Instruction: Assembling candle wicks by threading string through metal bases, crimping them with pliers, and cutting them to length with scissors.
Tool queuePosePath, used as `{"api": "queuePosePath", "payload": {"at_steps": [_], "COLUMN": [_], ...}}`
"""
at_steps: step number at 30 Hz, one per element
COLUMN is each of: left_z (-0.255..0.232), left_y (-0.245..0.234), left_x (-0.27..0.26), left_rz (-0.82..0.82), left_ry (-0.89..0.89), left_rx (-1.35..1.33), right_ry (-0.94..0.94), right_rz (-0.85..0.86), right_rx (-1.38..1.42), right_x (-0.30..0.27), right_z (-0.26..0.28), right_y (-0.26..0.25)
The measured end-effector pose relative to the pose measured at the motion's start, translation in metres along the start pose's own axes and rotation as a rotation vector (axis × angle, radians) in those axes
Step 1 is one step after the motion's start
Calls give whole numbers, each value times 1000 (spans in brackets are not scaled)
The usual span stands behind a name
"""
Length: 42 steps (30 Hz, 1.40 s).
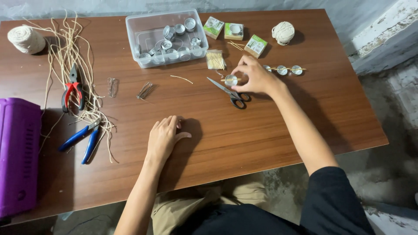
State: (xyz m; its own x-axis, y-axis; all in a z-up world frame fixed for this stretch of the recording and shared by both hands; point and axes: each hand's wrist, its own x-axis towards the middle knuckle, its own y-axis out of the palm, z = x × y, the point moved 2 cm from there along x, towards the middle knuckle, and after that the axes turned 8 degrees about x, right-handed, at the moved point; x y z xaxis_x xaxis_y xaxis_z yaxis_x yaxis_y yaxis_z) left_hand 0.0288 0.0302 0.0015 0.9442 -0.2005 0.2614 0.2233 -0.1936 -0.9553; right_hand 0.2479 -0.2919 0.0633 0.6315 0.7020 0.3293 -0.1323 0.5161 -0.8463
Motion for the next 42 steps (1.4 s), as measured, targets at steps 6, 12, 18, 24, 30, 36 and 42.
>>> {"api": "queuePosePath", "payload": {"at_steps": [6,12,18,24,30,36,42], "left_z": [3,1,2,0,0,-2,-2], "left_y": [8,-1,0,0,-1,-6,-3], "left_x": [-1,2,3,3,3,4,2], "left_rz": [-22,44,66,13,-8,5,-16], "left_ry": [-6,-28,-32,-23,-19,-21,-29], "left_rx": [5,-50,-59,-30,-28,-38,-52], "right_ry": [39,140,136,154,186,199,141], "right_rz": [-31,86,100,122,137,109,-20], "right_rx": [18,2,-32,-43,-36,-51,29], "right_x": [13,21,17,18,18,13,0], "right_z": [-52,-66,-82,-81,-56,-63,-42], "right_y": [0,3,12,11,-2,0,-6]}}
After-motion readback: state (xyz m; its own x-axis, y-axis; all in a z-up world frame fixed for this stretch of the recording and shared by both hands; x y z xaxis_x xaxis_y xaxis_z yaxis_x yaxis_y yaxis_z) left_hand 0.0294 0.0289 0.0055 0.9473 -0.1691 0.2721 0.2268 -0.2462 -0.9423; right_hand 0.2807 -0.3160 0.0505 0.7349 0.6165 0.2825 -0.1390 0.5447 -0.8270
